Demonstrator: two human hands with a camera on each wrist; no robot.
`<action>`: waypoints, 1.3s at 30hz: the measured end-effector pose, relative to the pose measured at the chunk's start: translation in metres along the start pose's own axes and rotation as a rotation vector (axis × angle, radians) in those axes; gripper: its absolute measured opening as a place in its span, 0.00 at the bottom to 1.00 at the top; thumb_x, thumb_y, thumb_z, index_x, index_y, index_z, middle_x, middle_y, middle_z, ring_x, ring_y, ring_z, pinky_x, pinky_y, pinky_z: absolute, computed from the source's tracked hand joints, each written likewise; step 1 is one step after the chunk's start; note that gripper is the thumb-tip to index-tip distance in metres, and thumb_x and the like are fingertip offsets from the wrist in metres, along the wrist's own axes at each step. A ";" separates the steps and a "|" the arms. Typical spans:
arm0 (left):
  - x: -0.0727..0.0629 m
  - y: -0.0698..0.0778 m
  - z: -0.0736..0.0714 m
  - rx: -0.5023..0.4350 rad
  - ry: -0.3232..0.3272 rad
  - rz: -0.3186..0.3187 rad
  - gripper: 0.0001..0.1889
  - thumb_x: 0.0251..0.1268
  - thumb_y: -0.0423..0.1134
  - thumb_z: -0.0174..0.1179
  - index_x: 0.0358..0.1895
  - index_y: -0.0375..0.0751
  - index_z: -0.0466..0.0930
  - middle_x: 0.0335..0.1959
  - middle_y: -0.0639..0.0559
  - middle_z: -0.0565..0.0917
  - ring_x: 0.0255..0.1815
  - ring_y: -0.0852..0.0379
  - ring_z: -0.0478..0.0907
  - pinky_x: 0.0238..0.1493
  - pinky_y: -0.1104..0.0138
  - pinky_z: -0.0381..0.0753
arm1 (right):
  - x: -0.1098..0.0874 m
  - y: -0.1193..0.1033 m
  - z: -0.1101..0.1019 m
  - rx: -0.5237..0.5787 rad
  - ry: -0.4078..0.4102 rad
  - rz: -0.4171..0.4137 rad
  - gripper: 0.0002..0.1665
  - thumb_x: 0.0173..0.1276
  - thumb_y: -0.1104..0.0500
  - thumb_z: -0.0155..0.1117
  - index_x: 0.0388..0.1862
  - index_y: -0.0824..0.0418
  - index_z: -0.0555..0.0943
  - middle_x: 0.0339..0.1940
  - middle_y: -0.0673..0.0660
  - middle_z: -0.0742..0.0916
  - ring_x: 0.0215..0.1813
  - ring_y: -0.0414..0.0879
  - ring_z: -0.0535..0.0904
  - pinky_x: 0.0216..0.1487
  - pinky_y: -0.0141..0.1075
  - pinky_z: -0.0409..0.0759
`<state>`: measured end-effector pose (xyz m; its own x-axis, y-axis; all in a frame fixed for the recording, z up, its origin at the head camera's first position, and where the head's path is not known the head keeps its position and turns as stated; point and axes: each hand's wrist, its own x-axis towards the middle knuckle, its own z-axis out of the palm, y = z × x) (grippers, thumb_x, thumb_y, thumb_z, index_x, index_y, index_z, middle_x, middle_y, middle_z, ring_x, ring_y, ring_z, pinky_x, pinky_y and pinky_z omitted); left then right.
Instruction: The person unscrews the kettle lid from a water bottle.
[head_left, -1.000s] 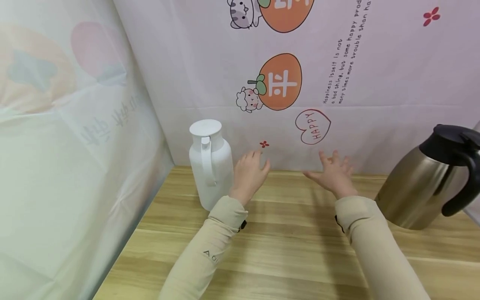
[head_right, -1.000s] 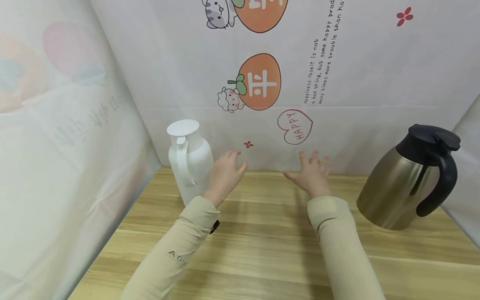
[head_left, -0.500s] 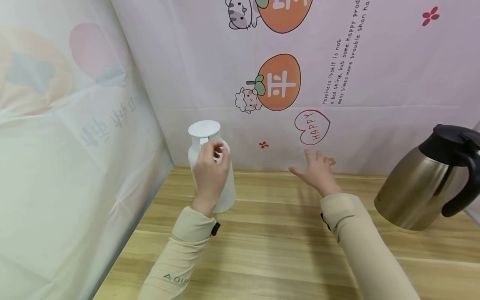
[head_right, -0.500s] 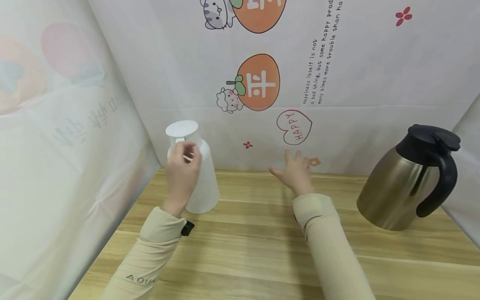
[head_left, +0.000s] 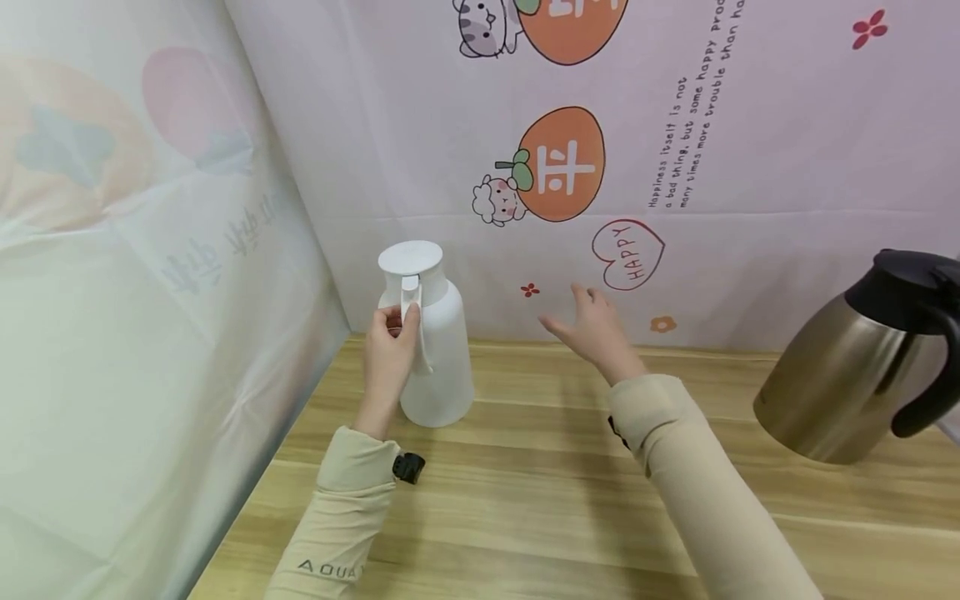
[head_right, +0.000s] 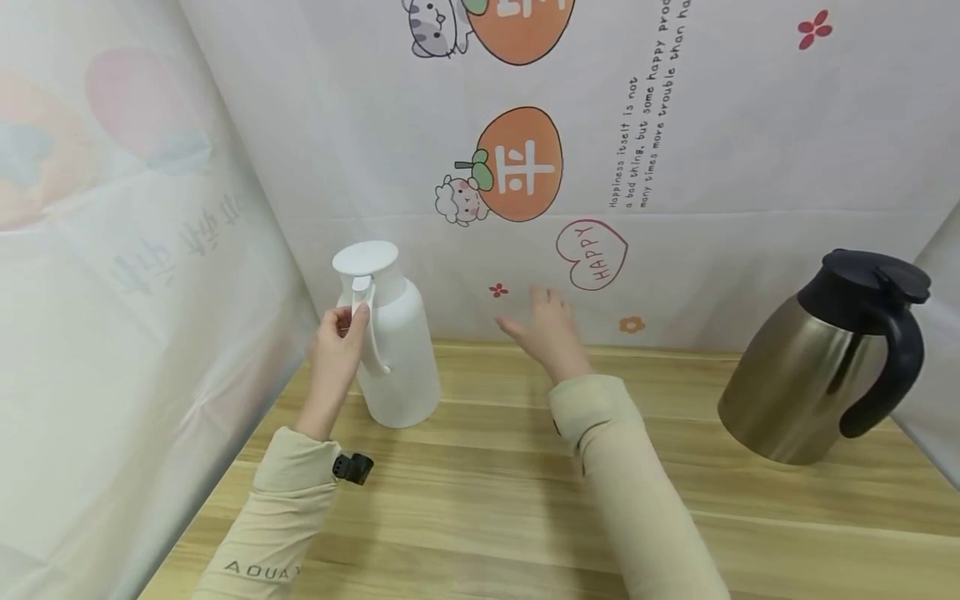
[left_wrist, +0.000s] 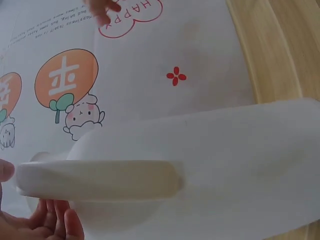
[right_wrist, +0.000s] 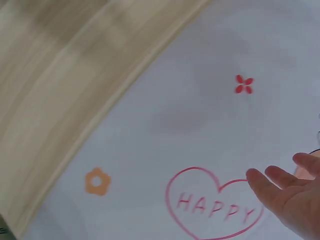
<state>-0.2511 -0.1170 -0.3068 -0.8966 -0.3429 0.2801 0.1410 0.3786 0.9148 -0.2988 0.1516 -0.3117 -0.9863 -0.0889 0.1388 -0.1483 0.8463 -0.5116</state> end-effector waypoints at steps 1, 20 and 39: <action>0.001 -0.001 0.000 -0.019 -0.019 -0.006 0.24 0.71 0.50 0.50 0.56 0.31 0.71 0.49 0.37 0.78 0.49 0.46 0.75 0.54 0.57 0.76 | 0.001 -0.006 0.000 0.014 0.003 -0.005 0.51 0.67 0.36 0.54 0.76 0.65 0.49 0.73 0.74 0.59 0.74 0.69 0.55 0.70 0.63 0.60; 0.009 0.003 0.004 -0.374 -0.267 -0.083 0.23 0.79 0.46 0.35 0.50 0.26 0.72 0.27 0.58 0.72 0.25 0.67 0.73 0.34 0.76 0.75 | 0.000 -0.079 0.002 0.068 0.037 -0.098 0.47 0.66 0.37 0.57 0.73 0.65 0.59 0.70 0.69 0.68 0.71 0.63 0.63 0.71 0.54 0.65; -0.019 0.014 0.032 -0.417 -0.344 -0.015 0.22 0.79 0.44 0.33 0.47 0.27 0.70 0.28 0.57 0.68 0.27 0.66 0.68 0.35 0.75 0.71 | -0.004 -0.125 -0.008 0.350 0.051 -0.069 0.50 0.66 0.36 0.56 0.74 0.67 0.56 0.74 0.65 0.65 0.76 0.57 0.58 0.75 0.49 0.59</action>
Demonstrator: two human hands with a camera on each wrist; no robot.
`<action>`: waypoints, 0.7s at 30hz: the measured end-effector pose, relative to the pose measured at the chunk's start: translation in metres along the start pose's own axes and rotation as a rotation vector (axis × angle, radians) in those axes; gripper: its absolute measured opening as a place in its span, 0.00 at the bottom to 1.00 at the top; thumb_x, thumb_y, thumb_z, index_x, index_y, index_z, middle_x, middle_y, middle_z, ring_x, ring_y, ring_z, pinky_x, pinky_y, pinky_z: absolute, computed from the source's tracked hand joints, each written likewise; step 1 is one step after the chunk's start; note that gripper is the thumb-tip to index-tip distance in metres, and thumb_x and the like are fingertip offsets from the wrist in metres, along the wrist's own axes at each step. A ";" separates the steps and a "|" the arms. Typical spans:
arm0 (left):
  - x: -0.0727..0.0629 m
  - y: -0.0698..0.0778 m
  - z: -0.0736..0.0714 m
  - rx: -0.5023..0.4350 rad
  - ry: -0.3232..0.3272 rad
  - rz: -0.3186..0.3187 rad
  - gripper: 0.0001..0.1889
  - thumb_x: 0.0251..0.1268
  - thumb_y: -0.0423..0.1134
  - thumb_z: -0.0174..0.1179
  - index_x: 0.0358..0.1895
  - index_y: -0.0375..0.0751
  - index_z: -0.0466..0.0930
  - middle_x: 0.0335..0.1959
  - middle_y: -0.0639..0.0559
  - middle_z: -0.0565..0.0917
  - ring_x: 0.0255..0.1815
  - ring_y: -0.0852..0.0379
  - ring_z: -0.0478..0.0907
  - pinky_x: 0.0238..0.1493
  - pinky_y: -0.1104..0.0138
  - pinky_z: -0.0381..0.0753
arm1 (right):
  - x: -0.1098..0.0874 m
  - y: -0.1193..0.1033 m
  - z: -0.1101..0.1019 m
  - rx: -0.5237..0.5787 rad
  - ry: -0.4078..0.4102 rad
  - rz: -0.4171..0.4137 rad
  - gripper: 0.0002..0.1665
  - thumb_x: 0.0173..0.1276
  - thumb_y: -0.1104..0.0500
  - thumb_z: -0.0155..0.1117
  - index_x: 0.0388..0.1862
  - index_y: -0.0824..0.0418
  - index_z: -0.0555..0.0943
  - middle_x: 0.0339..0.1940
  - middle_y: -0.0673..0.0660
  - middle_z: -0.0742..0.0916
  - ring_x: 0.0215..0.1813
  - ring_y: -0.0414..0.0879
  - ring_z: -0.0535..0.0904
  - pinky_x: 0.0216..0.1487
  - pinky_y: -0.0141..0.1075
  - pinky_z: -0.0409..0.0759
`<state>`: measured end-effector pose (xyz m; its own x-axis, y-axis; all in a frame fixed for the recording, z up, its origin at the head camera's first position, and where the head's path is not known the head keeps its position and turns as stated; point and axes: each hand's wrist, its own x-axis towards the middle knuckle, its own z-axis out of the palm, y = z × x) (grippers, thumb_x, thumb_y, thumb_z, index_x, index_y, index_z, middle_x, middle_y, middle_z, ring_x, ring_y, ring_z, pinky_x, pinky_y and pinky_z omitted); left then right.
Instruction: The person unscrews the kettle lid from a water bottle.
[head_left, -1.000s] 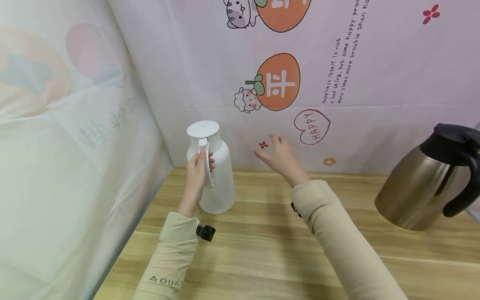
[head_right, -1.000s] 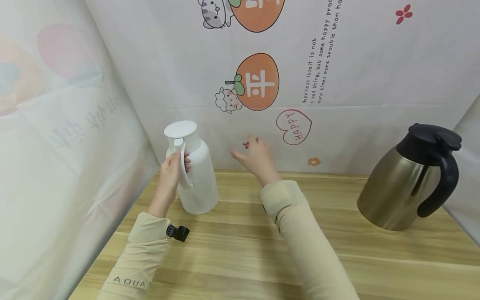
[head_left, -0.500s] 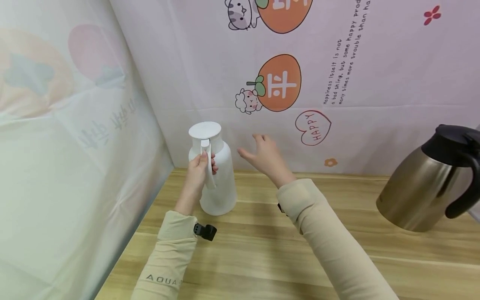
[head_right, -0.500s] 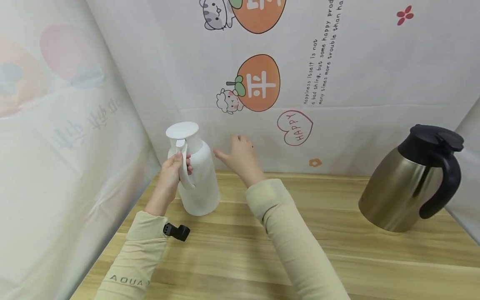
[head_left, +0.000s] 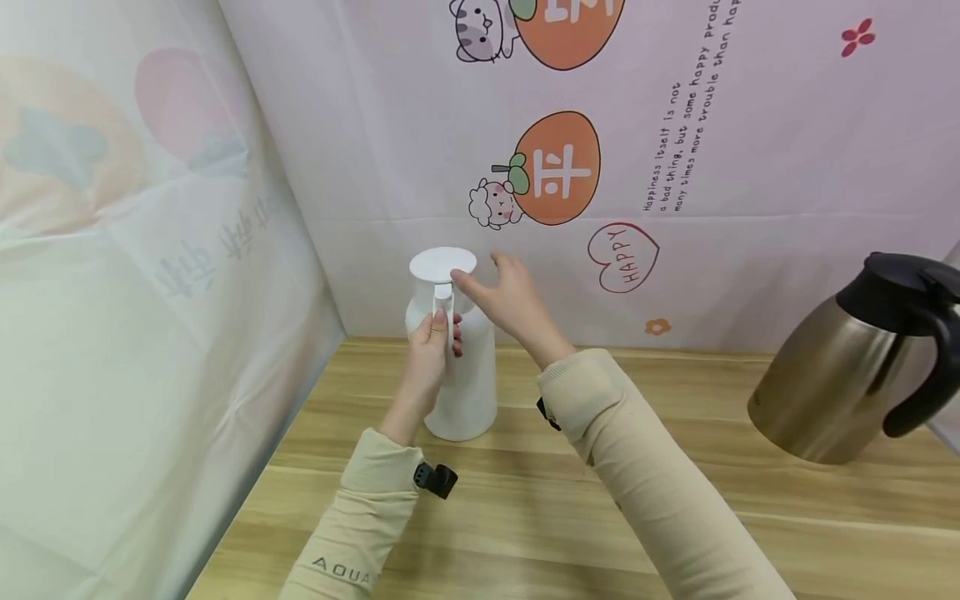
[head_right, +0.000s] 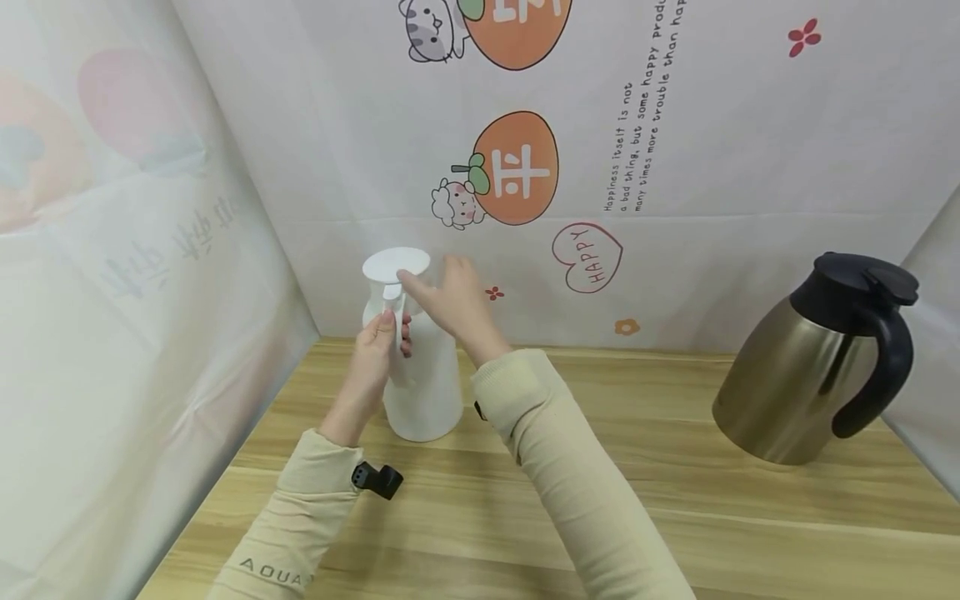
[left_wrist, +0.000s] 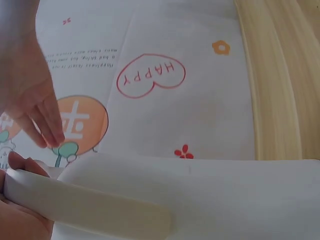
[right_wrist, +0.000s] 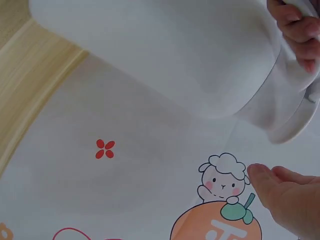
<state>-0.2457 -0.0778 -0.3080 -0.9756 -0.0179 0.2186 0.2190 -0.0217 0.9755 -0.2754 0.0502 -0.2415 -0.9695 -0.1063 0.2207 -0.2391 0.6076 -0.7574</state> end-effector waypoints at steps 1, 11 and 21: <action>-0.001 0.000 0.003 0.006 -0.007 0.007 0.22 0.79 0.44 0.33 0.47 0.27 0.70 0.28 0.57 0.68 0.27 0.66 0.68 0.36 0.74 0.71 | 0.000 -0.002 0.000 0.011 0.006 0.004 0.51 0.65 0.36 0.57 0.74 0.68 0.55 0.74 0.65 0.64 0.76 0.57 0.58 0.75 0.49 0.58; -0.016 0.003 0.032 0.024 -0.092 0.017 0.18 0.79 0.44 0.34 0.41 0.35 0.69 0.27 0.55 0.70 0.31 0.61 0.70 0.43 0.69 0.71 | -0.008 -0.015 0.000 -0.052 0.033 0.071 0.56 0.62 0.40 0.63 0.75 0.70 0.50 0.73 0.69 0.60 0.70 0.60 0.63 0.71 0.50 0.66; -0.025 0.002 0.052 -0.005 -0.187 0.033 0.17 0.77 0.46 0.35 0.37 0.37 0.67 0.28 0.54 0.70 0.31 0.62 0.70 0.43 0.71 0.71 | -0.014 -0.012 -0.011 -0.183 0.088 0.090 0.50 0.58 0.53 0.68 0.72 0.73 0.56 0.70 0.75 0.61 0.71 0.65 0.60 0.70 0.52 0.66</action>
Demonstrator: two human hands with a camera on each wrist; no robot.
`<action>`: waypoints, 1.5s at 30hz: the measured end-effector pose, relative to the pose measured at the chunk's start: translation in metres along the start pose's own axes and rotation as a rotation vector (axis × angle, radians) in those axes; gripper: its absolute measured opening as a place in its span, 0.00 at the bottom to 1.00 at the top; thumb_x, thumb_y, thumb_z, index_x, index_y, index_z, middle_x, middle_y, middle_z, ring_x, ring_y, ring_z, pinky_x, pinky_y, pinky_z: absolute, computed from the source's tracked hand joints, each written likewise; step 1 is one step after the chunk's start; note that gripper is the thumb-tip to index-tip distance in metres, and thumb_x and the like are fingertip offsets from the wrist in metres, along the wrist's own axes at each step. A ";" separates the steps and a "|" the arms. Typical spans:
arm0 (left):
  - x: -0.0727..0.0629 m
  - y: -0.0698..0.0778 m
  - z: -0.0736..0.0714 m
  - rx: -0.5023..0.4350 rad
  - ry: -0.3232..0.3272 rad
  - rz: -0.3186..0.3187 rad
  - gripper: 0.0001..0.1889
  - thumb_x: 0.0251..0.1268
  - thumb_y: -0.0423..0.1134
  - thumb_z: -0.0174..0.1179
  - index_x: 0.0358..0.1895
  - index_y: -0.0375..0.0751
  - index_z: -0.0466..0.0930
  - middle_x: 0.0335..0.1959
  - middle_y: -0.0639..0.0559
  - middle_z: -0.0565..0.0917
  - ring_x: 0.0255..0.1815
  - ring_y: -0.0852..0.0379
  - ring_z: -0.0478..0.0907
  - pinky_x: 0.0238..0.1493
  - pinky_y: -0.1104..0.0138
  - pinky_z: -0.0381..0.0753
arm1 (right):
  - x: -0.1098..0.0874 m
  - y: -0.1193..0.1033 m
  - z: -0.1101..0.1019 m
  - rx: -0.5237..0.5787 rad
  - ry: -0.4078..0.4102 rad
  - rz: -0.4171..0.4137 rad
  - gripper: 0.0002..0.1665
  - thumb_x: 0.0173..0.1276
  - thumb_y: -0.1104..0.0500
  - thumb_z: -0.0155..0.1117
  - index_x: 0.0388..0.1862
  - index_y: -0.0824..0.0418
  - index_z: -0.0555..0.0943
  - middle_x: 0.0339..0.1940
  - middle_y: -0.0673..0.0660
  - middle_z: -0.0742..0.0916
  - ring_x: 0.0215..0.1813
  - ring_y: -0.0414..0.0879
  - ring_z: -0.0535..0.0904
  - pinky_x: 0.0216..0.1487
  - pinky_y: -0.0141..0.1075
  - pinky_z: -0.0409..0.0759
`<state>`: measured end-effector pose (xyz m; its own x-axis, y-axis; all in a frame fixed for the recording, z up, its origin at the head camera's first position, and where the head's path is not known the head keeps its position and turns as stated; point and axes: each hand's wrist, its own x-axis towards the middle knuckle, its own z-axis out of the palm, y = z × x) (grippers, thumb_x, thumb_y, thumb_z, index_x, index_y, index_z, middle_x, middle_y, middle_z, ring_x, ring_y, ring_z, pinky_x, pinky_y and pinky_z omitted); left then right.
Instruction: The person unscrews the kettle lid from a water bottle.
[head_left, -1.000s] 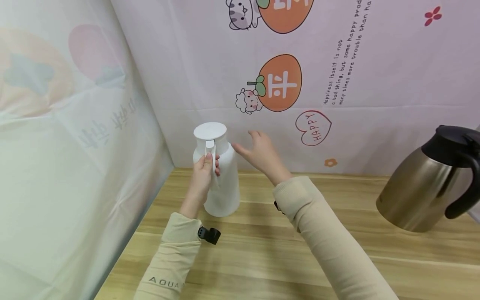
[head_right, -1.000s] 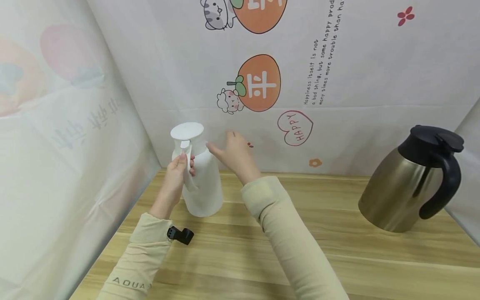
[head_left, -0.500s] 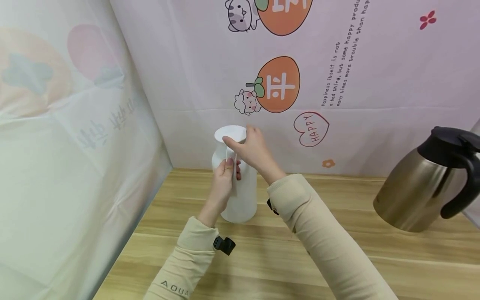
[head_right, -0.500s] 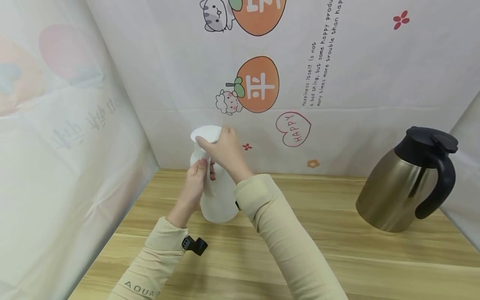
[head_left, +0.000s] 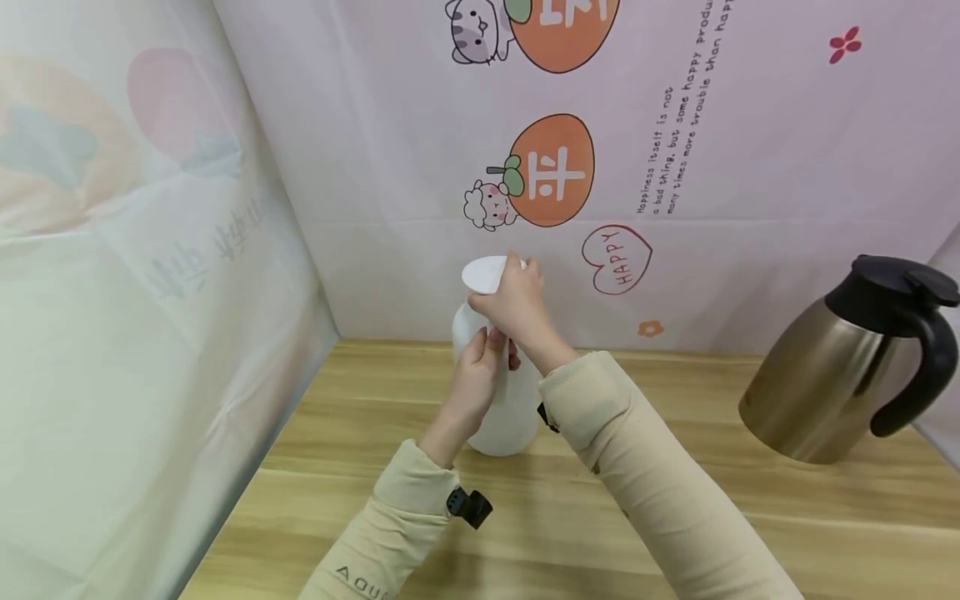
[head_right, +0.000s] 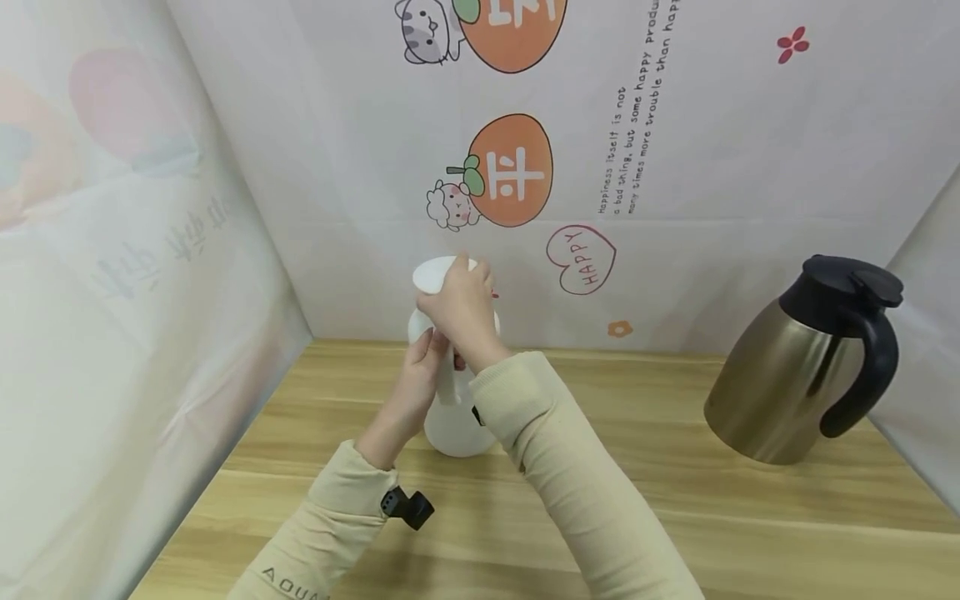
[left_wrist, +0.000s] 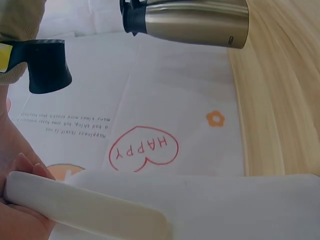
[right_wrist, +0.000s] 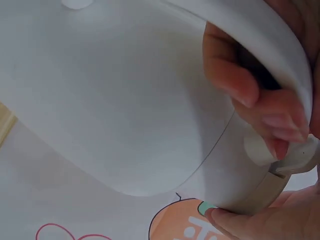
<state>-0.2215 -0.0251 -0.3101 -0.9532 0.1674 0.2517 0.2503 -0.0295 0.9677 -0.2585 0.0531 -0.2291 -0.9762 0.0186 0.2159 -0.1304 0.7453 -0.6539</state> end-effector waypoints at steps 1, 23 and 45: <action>0.000 -0.001 0.002 0.000 -0.011 0.007 0.18 0.76 0.47 0.35 0.37 0.37 0.67 0.28 0.54 0.70 0.31 0.62 0.70 0.44 0.71 0.70 | 0.000 0.002 -0.002 -0.004 0.004 0.002 0.49 0.58 0.53 0.67 0.71 0.73 0.57 0.70 0.75 0.62 0.70 0.65 0.60 0.70 0.52 0.67; -0.005 0.001 0.034 -0.057 -0.111 -0.009 0.20 0.79 0.43 0.36 0.51 0.28 0.69 0.31 0.54 0.73 0.31 0.66 0.74 0.44 0.72 0.75 | -0.001 0.020 -0.028 -0.098 -0.004 0.044 0.45 0.59 0.43 0.66 0.69 0.63 0.65 0.64 0.71 0.68 0.66 0.63 0.61 0.62 0.53 0.70; 0.004 0.007 0.016 -0.098 -0.285 -0.142 0.23 0.78 0.43 0.38 0.54 0.24 0.73 0.43 0.35 0.81 0.34 0.65 0.80 0.50 0.62 0.83 | 0.007 0.030 -0.044 -0.148 -0.107 -0.016 0.42 0.56 0.44 0.66 0.67 0.62 0.68 0.62 0.69 0.70 0.60 0.59 0.64 0.55 0.51 0.75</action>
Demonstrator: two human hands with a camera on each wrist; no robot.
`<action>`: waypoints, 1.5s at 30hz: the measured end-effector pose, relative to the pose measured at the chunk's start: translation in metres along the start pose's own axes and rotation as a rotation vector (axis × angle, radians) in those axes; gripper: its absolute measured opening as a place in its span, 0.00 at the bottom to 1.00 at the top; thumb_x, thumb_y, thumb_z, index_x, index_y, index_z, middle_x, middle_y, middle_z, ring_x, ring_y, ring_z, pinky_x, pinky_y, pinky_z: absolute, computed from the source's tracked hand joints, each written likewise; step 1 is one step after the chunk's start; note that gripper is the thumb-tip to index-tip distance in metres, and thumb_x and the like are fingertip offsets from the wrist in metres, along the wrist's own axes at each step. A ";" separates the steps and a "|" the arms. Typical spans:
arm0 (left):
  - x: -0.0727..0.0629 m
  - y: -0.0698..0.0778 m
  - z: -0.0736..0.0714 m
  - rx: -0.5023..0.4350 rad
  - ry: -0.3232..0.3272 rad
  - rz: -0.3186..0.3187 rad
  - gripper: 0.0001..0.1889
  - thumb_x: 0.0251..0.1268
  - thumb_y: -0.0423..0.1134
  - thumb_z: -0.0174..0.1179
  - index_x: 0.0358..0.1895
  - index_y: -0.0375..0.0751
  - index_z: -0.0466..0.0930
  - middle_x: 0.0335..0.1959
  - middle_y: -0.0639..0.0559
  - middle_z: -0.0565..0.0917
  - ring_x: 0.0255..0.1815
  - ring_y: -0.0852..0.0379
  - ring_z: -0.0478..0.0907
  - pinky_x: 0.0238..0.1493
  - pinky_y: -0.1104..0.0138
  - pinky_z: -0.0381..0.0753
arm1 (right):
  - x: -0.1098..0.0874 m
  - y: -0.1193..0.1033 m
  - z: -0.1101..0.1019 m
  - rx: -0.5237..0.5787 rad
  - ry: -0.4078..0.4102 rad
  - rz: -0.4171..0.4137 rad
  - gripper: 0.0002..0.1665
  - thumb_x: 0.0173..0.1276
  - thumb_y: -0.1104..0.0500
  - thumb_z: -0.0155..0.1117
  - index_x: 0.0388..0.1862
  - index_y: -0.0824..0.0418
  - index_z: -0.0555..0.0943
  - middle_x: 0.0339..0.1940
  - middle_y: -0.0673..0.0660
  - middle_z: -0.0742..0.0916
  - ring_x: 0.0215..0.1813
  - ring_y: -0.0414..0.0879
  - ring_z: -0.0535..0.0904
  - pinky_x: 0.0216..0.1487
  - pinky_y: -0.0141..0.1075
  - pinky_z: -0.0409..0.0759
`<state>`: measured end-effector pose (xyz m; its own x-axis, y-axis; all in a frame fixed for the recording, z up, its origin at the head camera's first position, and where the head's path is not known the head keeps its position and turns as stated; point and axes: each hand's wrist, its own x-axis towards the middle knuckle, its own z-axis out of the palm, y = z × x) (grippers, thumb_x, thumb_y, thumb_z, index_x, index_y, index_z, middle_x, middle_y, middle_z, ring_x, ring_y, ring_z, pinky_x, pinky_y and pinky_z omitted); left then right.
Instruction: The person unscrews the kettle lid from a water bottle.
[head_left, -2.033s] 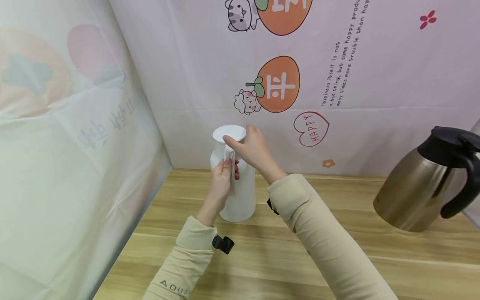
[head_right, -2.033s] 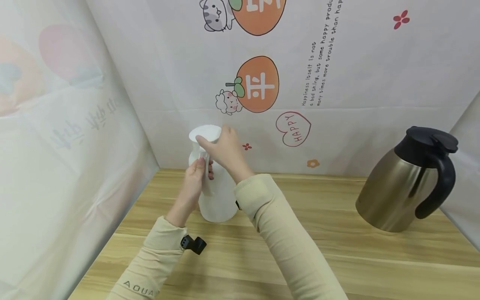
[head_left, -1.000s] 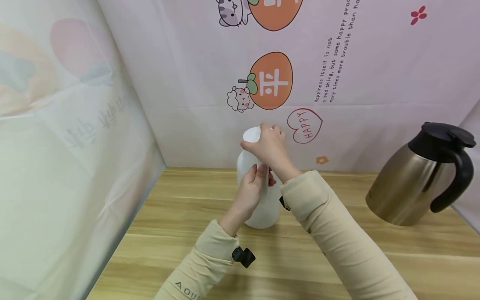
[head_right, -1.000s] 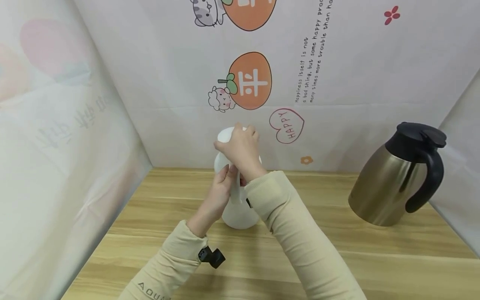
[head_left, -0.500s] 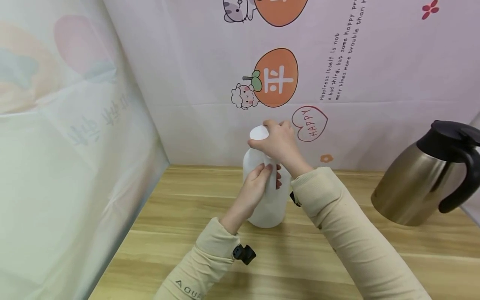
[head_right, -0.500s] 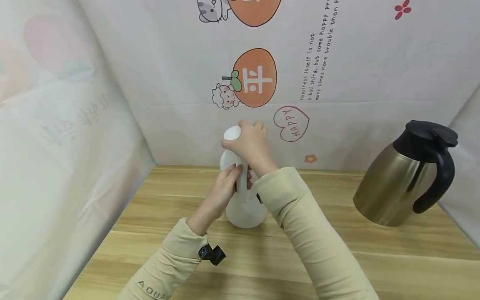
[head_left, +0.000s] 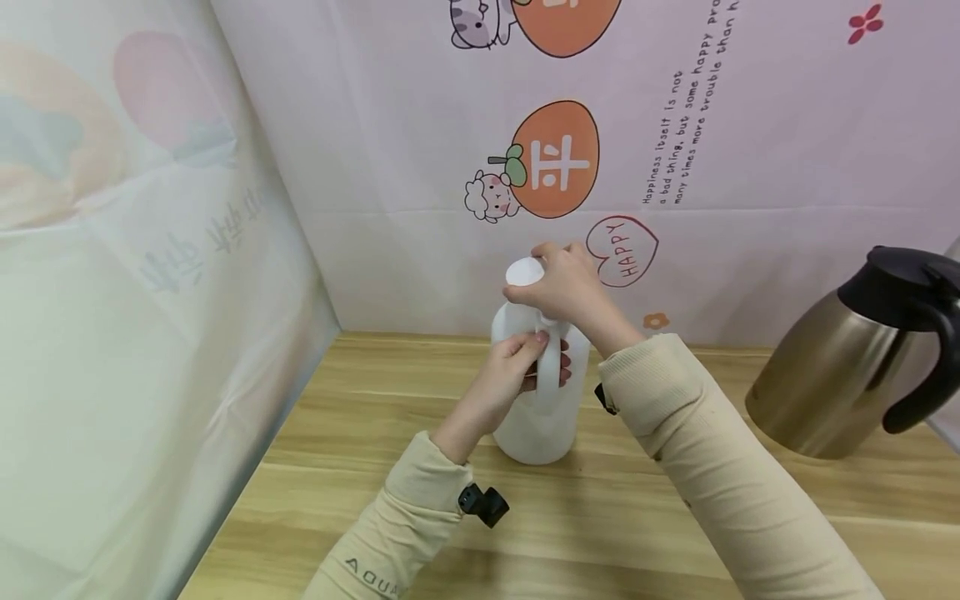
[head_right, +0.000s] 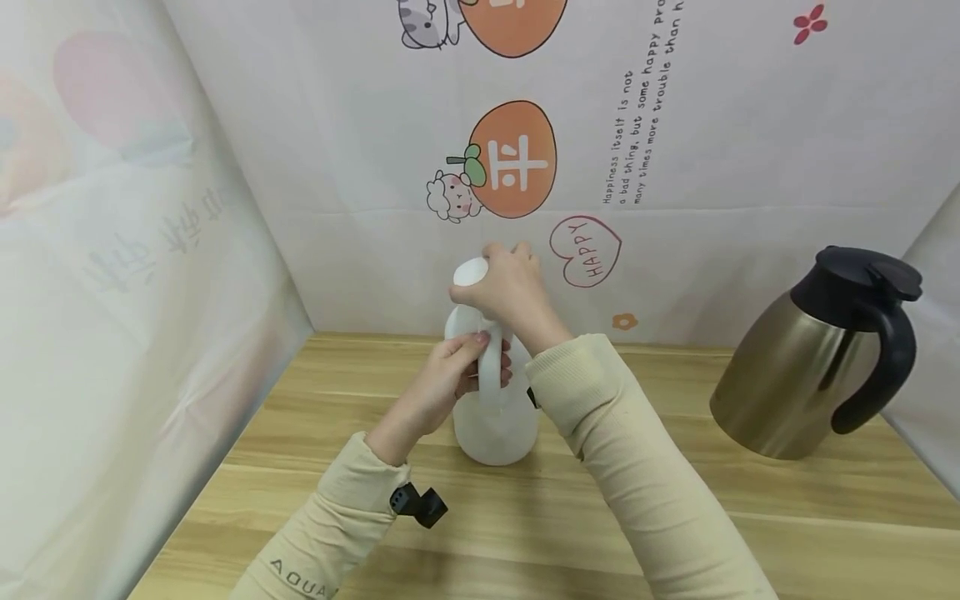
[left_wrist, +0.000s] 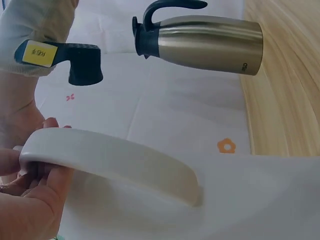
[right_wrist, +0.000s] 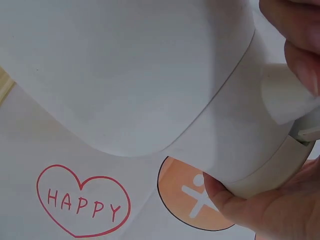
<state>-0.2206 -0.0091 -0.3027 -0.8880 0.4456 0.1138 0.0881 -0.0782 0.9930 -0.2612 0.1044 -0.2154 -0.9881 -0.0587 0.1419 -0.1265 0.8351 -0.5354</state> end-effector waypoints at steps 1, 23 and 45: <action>0.000 0.000 -0.001 -0.014 -0.007 -0.011 0.22 0.78 0.43 0.39 0.55 0.24 0.73 0.43 0.35 0.82 0.34 0.65 0.81 0.50 0.62 0.83 | 0.000 0.000 0.000 0.002 -0.007 0.004 0.43 0.56 0.44 0.66 0.67 0.62 0.68 0.63 0.69 0.69 0.60 0.59 0.64 0.54 0.51 0.75; 0.006 0.000 -0.018 0.070 -0.048 -0.082 0.20 0.76 0.42 0.45 0.60 0.30 0.73 0.54 0.32 0.80 0.44 0.59 0.82 0.52 0.62 0.83 | 0.004 0.005 0.002 -0.041 -0.031 -0.079 0.42 0.57 0.44 0.65 0.66 0.64 0.69 0.63 0.68 0.73 0.61 0.58 0.65 0.54 0.50 0.72; 0.010 -0.002 -0.014 0.111 -0.120 0.010 0.20 0.78 0.39 0.38 0.55 0.24 0.71 0.43 0.35 0.80 0.37 0.65 0.78 0.50 0.63 0.82 | 0.012 0.029 -0.012 -0.050 -0.162 -0.297 0.39 0.58 0.47 0.67 0.67 0.58 0.70 0.63 0.66 0.70 0.56 0.57 0.70 0.51 0.48 0.75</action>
<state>-0.2361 -0.0169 -0.3043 -0.8271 0.5491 0.1203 0.1524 0.0130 0.9882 -0.2756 0.1347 -0.2191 -0.9104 -0.3857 0.1494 -0.4101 0.7943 -0.4483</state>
